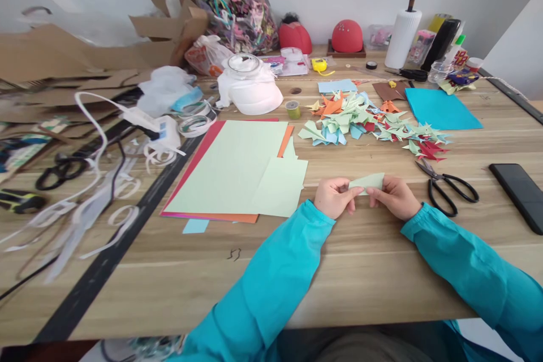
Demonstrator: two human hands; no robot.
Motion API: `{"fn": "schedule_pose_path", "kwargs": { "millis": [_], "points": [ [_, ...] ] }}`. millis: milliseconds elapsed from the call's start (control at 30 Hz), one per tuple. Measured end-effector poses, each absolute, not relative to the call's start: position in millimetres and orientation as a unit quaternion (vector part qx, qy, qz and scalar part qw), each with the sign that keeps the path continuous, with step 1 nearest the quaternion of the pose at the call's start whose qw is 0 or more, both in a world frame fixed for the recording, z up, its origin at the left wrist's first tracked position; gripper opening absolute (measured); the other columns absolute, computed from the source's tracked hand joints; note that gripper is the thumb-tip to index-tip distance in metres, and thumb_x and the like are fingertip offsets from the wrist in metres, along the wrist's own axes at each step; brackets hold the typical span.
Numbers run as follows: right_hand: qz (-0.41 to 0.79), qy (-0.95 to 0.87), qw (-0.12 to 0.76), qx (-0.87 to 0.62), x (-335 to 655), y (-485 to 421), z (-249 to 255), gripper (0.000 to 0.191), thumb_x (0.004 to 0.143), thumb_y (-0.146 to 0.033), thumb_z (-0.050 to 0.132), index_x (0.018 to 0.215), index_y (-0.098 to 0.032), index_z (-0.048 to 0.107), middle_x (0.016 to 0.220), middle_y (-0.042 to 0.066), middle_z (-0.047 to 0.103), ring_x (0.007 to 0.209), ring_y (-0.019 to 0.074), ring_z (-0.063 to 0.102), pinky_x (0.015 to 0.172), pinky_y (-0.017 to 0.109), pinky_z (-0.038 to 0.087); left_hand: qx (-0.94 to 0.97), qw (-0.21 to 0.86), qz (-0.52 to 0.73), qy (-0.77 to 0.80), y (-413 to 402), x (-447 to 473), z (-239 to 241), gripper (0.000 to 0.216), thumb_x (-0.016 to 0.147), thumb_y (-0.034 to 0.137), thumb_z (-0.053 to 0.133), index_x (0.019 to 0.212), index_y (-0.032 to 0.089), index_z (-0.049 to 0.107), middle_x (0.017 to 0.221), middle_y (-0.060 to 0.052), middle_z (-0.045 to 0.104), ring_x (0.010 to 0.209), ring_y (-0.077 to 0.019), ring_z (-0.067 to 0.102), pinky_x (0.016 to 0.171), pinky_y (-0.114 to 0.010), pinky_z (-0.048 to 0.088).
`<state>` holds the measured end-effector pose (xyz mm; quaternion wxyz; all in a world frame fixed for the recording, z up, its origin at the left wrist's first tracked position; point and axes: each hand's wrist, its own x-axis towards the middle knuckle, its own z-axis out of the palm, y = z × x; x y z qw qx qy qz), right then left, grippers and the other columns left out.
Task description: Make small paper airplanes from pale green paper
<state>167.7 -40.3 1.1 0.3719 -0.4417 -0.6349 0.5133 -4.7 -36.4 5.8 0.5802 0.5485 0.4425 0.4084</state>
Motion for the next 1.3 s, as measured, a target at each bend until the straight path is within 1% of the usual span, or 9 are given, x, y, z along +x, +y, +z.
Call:
{"fn": "schedule_pose_path", "kwargs": {
  "millis": [400, 500, 600, 733, 833, 933, 1033, 1167, 1300],
  "points": [
    [0.533, -0.617, 0.364, -0.451, 168.2, -41.2, 1.4, 0.032, 0.073, -0.046, 0.063, 0.074, -0.014, 0.059, 0.05, -0.001, 0.059, 0.042, 0.0087, 0.048, 0.042, 0.021, 0.037, 0.51, 0.623, 0.419, 0.419, -36.1, -6.4, 3.1, 0.047, 0.074, 0.055, 0.054, 0.054, 0.013, 0.056, 0.039, 0.0, 0.053, 0.033, -0.0095, 0.049, 0.037, -0.02, 0.041],
    [0.535, -0.613, 0.369, -0.449, 168.4, -40.7, 1.3, 0.031, 0.073, -0.045, 0.064, 0.074, -0.014, 0.059, 0.05, 0.0, 0.059, 0.042, 0.0088, 0.048, 0.042, 0.021, 0.038, 0.508, 0.624, 0.419, 0.42, -36.2, -5.6, 4.0, 0.045, 0.073, 0.055, 0.056, 0.057, 0.013, 0.057, 0.04, 0.0, 0.054, 0.034, -0.0099, 0.05, 0.037, -0.021, 0.042],
    [0.542, -0.601, 0.386, -0.443, 168.4, -39.6, 1.9, 0.031, 0.072, -0.045, 0.065, 0.073, -0.015, 0.059, 0.05, -0.001, 0.059, 0.043, 0.009, 0.049, 0.043, 0.021, 0.04, 0.512, 0.627, 0.417, 0.414, -36.7, -3.9, 6.4, 0.04, 0.065, 0.051, 0.066, 0.06, 0.013, 0.058, 0.043, 0.0, 0.057, 0.035, -0.0107, 0.052, 0.038, -0.021, 0.043],
    [0.557, -0.591, 0.392, -0.431, 168.3, -39.3, 2.9, 0.028, 0.072, -0.043, 0.065, 0.077, -0.015, 0.06, 0.051, -0.002, 0.059, 0.044, 0.0094, 0.051, 0.044, 0.022, 0.042, 0.535, 0.604, 0.406, 0.429, -37.4, -2.8, 8.1, 0.038, 0.059, 0.044, 0.073, 0.05, 0.014, 0.052, 0.039, 0.0, 0.056, 0.033, -0.0084, 0.049, 0.037, -0.019, 0.04],
    [0.554, -0.608, 0.377, -0.426, 168.3, -39.7, 3.0, 0.026, 0.072, -0.04, 0.067, 0.071, -0.015, 0.061, 0.052, -0.001, 0.06, 0.046, 0.0095, 0.052, 0.046, 0.022, 0.043, 0.534, 0.601, 0.395, 0.444, -37.0, -3.4, 7.8, 0.038, 0.059, 0.044, 0.073, 0.049, 0.014, 0.053, 0.037, 0.001, 0.055, 0.031, -0.0077, 0.048, 0.035, -0.018, 0.037],
    [0.558, -0.611, 0.372, -0.421, 168.0, -39.4, 3.2, 0.03, 0.074, -0.042, 0.065, 0.063, -0.015, 0.059, 0.05, 0.0, 0.06, 0.045, 0.0095, 0.052, 0.046, 0.022, 0.044, 0.52, 0.613, 0.389, 0.449, -36.0, -3.5, 7.2, 0.038, 0.057, 0.045, 0.074, 0.051, 0.013, 0.056, 0.038, 0.001, 0.055, 0.032, -0.0086, 0.05, 0.035, -0.018, 0.039],
    [0.574, -0.587, 0.386, -0.421, 167.1, -38.7, 4.0, 0.031, 0.073, -0.044, 0.065, 0.066, -0.015, 0.06, 0.051, 0.0, 0.061, 0.044, 0.0098, 0.053, 0.045, 0.022, 0.045, 0.487, 0.638, 0.405, 0.438, -35.4, -2.1, 6.4, 0.039, 0.056, 0.048, 0.074, 0.059, 0.012, 0.061, 0.044, -0.001, 0.06, 0.036, -0.0112, 0.055, 0.038, -0.02, 0.045],
    [0.577, -0.568, 0.395, -0.433, 166.2, -38.9, 4.6, 0.032, 0.071, -0.046, 0.066, 0.068, -0.014, 0.061, 0.05, 0.001, 0.062, 0.043, 0.0102, 0.053, 0.043, 0.022, 0.045, 0.446, 0.663, 0.424, 0.427, -36.0, 0.5, 5.4, 0.046, 0.057, 0.054, 0.071, 0.068, 0.011, 0.062, 0.062, -0.006, 0.068, 0.043, -0.0146, 0.061, 0.043, -0.024, 0.051],
    [0.567, -0.575, 0.395, -0.439, 166.9, -39.5, 3.4, 0.033, 0.072, -0.046, 0.064, 0.065, -0.015, 0.061, 0.05, 0.001, 0.061, 0.043, 0.0099, 0.052, 0.044, 0.023, 0.044, 0.439, 0.659, 0.437, 0.427, -35.6, 0.2, 4.3, 0.052, 0.061, 0.06, 0.065, 0.07, 0.01, 0.059, 0.064, -0.009, 0.068, 0.044, -0.0161, 0.062, 0.044, -0.026, 0.053]
  ]
}}
